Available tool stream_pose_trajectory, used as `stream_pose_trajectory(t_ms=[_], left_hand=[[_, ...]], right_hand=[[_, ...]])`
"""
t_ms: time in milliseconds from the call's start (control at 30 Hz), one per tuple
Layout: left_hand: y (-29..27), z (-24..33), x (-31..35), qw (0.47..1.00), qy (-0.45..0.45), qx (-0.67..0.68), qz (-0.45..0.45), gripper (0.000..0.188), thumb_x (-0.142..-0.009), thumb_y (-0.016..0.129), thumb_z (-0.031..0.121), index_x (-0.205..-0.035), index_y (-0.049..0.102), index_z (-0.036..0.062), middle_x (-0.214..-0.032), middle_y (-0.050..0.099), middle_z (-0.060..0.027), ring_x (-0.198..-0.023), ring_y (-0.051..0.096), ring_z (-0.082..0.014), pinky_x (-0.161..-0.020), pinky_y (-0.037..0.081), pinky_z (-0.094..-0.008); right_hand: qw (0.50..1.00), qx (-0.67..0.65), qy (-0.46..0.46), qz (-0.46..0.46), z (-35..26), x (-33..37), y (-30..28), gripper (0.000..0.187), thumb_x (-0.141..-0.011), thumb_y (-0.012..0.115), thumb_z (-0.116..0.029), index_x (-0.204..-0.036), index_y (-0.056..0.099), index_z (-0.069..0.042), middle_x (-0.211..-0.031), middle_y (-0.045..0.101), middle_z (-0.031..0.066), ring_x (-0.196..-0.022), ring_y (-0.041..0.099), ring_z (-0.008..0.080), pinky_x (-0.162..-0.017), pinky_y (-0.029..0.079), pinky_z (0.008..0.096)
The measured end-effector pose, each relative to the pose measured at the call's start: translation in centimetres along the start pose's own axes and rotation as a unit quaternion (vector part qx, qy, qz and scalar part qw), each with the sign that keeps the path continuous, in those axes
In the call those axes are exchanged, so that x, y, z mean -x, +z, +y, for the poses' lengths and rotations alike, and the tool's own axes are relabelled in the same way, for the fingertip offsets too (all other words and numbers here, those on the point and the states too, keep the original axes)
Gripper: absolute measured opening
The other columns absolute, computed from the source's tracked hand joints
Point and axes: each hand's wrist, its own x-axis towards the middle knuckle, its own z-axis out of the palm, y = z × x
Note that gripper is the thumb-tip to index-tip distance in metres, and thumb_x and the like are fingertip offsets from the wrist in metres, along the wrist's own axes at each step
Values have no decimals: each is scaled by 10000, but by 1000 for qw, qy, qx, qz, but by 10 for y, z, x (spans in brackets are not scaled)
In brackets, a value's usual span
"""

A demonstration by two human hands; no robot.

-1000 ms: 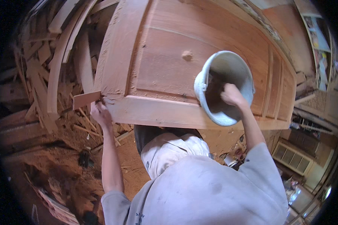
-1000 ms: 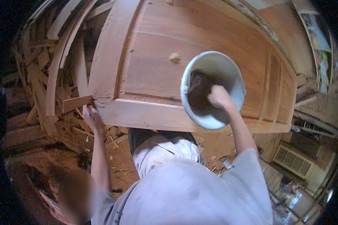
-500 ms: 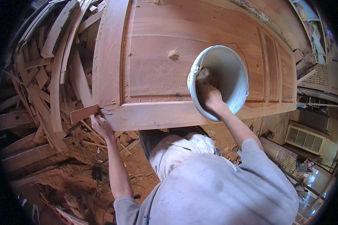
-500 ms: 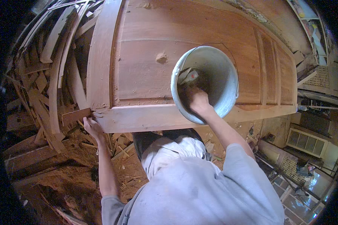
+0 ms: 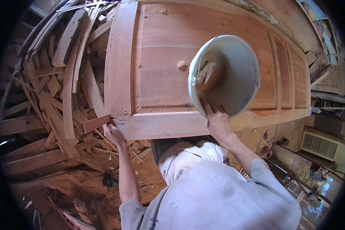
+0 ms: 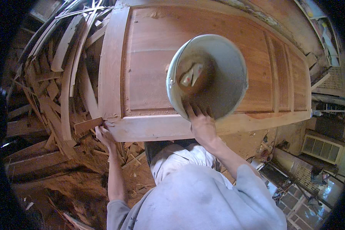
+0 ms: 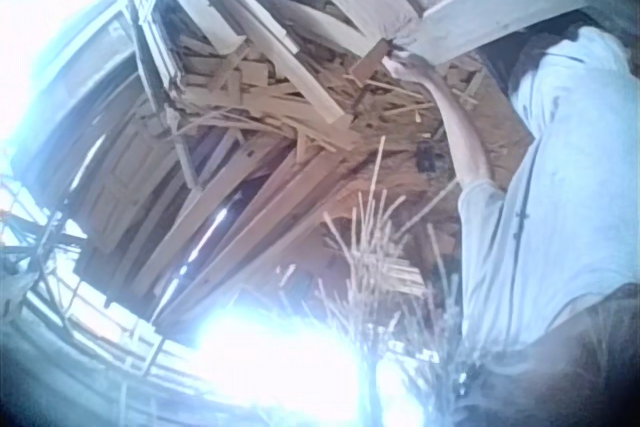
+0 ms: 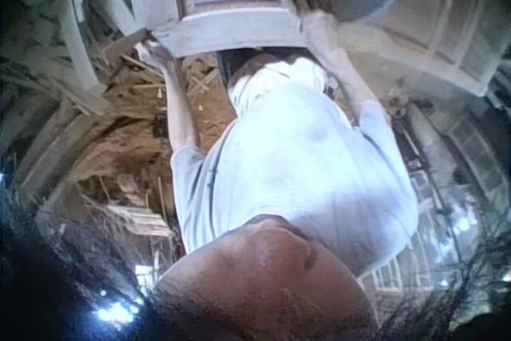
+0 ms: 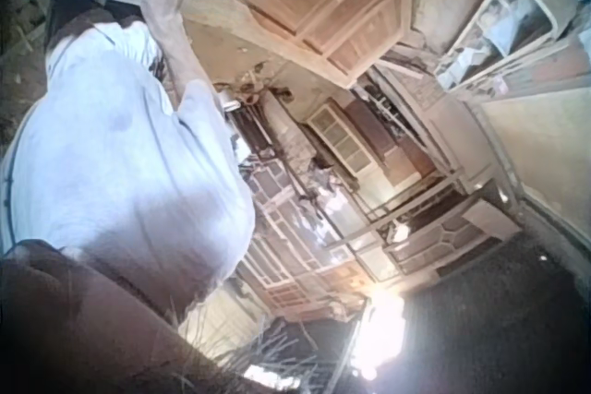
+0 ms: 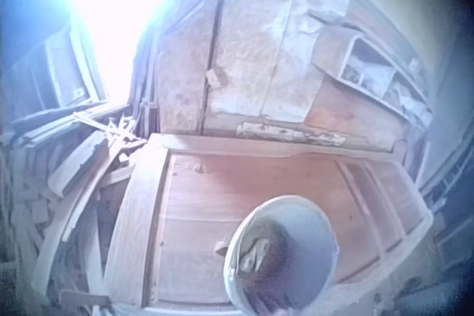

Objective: The person applies a substance from a bucket to the joints and gaps of a large wooden panel by hand, smoothing it into the crevices.

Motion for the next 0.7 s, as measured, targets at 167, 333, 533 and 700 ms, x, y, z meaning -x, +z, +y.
stream_pose_trajectory(t_ms=[167,333,533,700], left_hand=[[1,-14,-2,1000,-1,-13,-7,365,-946,413,142,-1142,609,-95,-980,683,-255,-865,643,-380,-815,488,-405],[-1,-3,0,1000,8,-10,6,341,-938,433,131,-1129,613,-86,-945,688,-238,-811,637,-360,-777,488,-395],[-1,-8,-1,1000,-10,7,9,329,-959,446,154,-1131,620,-66,-938,686,-203,-799,600,-266,-772,480,-353],[3,-13,-1,1000,-18,-8,10,346,-952,460,162,-1156,618,-68,-992,688,-222,-842,627,-281,-795,489,-366]], right_hand=[[997,-2,50,-60,19,-18,23,631,-796,493,48,-1412,454,-83,-1346,549,197,-1200,550,389,-1086,364,566],[991,-39,82,-101,23,-21,24,647,-791,515,19,-1421,456,-113,-1317,571,194,-1138,586,406,-1067,391,560],[976,-1,66,-206,23,-36,5,502,-889,527,-114,-1390,484,-99,-1275,580,232,-1086,600,423,-1010,448,505],[969,-171,122,-131,83,-95,15,520,-947,535,-387,-1226,553,51,-934,638,353,-983,620,488,-876,497,543]])
